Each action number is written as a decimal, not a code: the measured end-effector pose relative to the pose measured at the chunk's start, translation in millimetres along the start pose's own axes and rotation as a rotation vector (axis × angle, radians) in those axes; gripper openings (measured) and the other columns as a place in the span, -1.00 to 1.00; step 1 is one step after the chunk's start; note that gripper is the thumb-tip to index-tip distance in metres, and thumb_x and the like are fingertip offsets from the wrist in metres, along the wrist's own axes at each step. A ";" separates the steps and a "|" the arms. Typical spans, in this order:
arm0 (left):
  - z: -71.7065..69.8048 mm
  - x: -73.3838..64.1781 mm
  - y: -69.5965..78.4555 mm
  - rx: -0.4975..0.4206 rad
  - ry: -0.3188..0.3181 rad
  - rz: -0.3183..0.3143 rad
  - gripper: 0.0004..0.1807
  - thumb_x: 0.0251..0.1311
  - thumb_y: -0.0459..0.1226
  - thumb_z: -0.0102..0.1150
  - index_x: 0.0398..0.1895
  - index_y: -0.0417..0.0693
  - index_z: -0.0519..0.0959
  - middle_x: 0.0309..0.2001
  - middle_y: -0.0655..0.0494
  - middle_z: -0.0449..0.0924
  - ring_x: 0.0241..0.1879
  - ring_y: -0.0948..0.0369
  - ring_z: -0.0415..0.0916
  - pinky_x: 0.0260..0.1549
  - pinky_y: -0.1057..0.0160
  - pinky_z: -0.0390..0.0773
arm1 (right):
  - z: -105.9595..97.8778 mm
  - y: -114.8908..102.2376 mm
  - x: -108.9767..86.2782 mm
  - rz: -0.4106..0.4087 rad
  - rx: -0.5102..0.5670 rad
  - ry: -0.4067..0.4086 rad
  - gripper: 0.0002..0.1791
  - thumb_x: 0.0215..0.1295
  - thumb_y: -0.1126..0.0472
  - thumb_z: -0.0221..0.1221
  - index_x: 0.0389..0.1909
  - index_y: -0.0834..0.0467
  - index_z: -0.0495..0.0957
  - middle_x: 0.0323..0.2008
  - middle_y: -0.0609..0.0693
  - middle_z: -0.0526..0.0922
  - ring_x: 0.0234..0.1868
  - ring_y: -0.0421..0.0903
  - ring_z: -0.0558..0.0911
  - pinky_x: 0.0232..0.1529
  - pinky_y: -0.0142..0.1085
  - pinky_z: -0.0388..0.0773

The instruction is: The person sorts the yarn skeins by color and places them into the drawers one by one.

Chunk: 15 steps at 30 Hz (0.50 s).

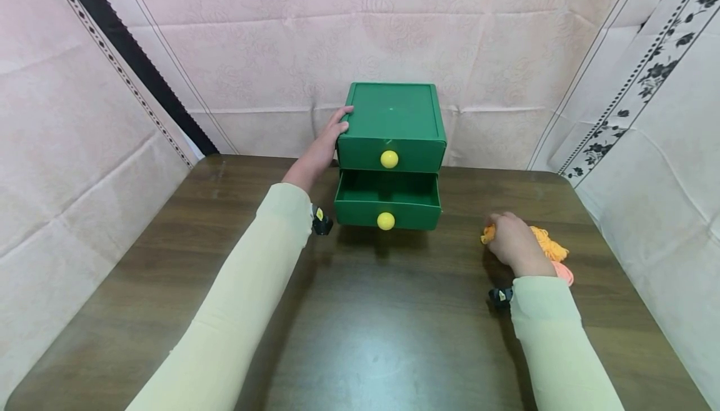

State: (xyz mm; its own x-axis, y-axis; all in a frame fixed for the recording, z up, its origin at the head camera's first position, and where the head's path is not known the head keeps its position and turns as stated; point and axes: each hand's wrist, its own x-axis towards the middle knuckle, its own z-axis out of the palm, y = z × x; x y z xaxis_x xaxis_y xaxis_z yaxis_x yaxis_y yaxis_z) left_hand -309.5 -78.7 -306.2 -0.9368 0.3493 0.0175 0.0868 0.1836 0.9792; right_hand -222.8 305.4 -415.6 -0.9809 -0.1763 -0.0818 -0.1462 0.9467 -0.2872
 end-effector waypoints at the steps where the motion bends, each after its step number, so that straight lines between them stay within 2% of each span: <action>1: 0.0 -0.1 0.2 -0.002 0.000 -0.001 -0.45 0.50 -0.03 -0.42 0.52 0.39 -0.06 0.56 0.18 -0.26 0.50 0.02 -0.13 0.36 -0.20 0.09 | -0.1 -0.5 -0.2 0.000 0.000 0.001 -0.53 0.13 0.37 0.17 0.11 0.41 0.47 0.14 0.51 0.37 0.06 0.40 0.42 0.13 0.32 0.29; 15: -1.2 1.8 -1.1 -0.001 -0.008 0.011 -0.45 0.50 -0.03 -0.42 0.52 0.37 -0.06 0.56 0.17 -0.25 0.50 0.05 -0.14 0.37 -0.18 0.08 | -8.2 -9.9 -1.7 -0.007 0.008 0.041 -0.53 0.18 0.31 0.19 0.14 0.34 0.46 0.18 0.46 0.32 0.08 0.40 0.40 0.13 0.32 0.29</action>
State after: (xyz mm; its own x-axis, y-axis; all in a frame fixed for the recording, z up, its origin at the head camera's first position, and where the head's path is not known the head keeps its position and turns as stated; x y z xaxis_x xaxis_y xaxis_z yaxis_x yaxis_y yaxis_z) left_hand -311.7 -79.4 -306.9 -0.9332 0.3583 0.0264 0.0964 0.1787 0.9792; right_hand -220.8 298.5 -404.8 -0.9844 -0.1713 -0.0408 -0.1519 0.9433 -0.2952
